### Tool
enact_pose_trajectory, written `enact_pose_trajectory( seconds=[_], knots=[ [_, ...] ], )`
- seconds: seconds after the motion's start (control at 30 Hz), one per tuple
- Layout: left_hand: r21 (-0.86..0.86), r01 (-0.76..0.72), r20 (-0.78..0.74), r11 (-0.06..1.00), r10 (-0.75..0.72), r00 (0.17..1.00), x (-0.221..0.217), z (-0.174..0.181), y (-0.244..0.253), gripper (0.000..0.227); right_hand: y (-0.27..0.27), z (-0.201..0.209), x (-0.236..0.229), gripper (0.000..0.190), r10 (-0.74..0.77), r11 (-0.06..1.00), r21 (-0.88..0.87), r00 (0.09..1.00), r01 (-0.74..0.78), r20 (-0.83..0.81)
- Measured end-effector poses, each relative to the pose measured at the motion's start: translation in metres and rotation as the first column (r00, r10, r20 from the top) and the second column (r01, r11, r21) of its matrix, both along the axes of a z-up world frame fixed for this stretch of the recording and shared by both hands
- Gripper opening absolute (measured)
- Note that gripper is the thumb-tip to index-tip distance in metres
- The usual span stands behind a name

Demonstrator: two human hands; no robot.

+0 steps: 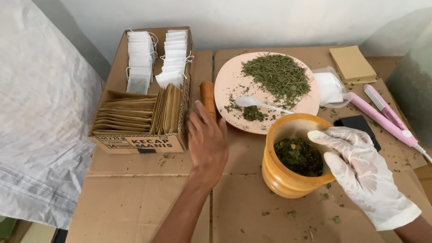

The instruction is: Grinding dried tea leaves in a wooden mortar and pestle and using a spoon to scoop more leaves from a plate.

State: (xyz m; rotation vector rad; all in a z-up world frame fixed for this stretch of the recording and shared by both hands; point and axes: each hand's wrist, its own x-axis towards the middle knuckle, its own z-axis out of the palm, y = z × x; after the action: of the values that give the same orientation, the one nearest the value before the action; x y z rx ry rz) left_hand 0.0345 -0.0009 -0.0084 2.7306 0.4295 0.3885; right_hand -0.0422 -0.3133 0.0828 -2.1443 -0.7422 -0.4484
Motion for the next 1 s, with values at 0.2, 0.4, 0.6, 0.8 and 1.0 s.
enact_pose_trajectory(
  seconds=[0.2,0.4,0.6,0.8,1.0],
  knots=[
    [0.479,0.102,-0.127,0.872,-0.046,0.991,-0.044,0.013,-0.006,0.059,-0.006,-0.005,0.003,0.069,0.118,0.971,0.227,0.975,-0.073,-0.19],
    [0.435,0.139,-0.213,0.89,-0.049,0.976,-0.046,0.008,-0.002,0.082,-0.007,0.037,-0.001,0.043,-0.233,0.958,0.049,0.866,0.283,-0.443],
    [0.584,0.171,-0.072,0.793,-0.159,0.985,-0.07,0.051,-0.013,0.059,-0.006,0.012,0.026,0.062,-0.564,0.826,-0.469,0.463,0.314,-0.684],
    [-0.606,0.519,-0.085,0.603,-0.698,0.711,-0.111,0.106,-0.031,0.139,0.032,0.075,-0.014,0.103,-0.515,0.829,-0.554,0.478,0.069,-0.711],
    [-0.798,0.43,0.073,0.423,-0.64,0.765,-0.13,0.134,-0.059,0.114,0.071,0.078,-0.023,0.113,-0.295,0.955,-0.272,0.423,0.115,-0.857]
  ],
)
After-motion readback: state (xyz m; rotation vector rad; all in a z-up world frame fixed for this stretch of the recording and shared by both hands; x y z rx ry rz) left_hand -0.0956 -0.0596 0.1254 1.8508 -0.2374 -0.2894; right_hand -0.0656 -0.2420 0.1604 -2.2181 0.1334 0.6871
